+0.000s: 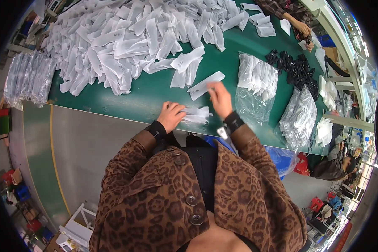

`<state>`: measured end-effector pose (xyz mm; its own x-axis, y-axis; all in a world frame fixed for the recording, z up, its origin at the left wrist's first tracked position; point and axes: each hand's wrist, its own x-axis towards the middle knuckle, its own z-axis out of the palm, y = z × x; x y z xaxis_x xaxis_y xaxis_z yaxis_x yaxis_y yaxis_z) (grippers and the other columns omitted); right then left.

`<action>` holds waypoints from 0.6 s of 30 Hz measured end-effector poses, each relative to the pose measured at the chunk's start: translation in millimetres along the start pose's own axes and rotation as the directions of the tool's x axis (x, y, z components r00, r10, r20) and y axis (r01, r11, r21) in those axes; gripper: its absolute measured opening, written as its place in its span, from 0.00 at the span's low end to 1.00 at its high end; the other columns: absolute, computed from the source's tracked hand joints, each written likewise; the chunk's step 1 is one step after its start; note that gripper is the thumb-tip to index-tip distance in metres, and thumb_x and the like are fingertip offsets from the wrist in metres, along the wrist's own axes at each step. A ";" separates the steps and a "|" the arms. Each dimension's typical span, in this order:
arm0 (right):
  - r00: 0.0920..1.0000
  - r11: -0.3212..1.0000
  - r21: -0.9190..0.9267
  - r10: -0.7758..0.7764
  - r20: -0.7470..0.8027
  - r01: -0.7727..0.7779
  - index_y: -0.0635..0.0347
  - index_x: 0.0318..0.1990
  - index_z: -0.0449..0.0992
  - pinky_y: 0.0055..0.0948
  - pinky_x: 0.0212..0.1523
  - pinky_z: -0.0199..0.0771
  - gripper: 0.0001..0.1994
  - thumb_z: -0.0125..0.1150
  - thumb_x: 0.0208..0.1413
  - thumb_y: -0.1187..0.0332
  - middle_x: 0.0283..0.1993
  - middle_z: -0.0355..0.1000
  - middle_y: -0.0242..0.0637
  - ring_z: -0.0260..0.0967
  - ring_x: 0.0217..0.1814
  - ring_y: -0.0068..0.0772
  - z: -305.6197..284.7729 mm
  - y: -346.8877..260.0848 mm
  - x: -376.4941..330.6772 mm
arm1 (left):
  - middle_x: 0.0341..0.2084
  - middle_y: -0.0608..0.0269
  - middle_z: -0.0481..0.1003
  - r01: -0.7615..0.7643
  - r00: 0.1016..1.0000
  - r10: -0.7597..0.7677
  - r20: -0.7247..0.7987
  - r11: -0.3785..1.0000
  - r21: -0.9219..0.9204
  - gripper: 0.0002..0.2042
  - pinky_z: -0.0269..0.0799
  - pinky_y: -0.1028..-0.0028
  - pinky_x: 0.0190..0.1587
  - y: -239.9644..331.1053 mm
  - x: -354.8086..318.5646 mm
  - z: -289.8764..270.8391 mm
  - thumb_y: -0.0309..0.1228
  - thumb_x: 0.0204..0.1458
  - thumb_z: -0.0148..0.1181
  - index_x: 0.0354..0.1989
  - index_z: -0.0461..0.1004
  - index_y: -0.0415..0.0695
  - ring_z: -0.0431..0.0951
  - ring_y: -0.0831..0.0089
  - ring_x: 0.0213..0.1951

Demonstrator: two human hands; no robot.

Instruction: The person packages items by hand, picking up a plastic bag, placing several small white-wrapped objects into it one at a time, and then setting the filled bag aside on the table.

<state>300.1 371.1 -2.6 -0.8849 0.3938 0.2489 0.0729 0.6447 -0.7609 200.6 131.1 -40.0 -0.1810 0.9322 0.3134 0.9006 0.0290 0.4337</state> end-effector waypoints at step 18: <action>0.656 0.995 -0.093 0.045 0.754 0.038 0.60 0.43 0.72 0.43 0.39 0.74 0.13 0.61 0.47 0.75 0.43 0.71 0.44 0.72 0.40 0.49 -14.9 -8.8 19.1 | 0.55 0.52 0.63 0.017 1.000 -0.016 0.027 0.999 -0.030 0.30 0.55 0.49 0.59 1.2 11.7 2.5 0.39 0.40 0.68 0.56 0.69 0.49 0.62 0.52 0.56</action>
<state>289.4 382.7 17.8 -0.9237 -0.2064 -0.3227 0.0814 0.7173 -0.6920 200.6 142.9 -37.9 -0.1845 0.9411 0.2833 0.8850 0.0337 0.4643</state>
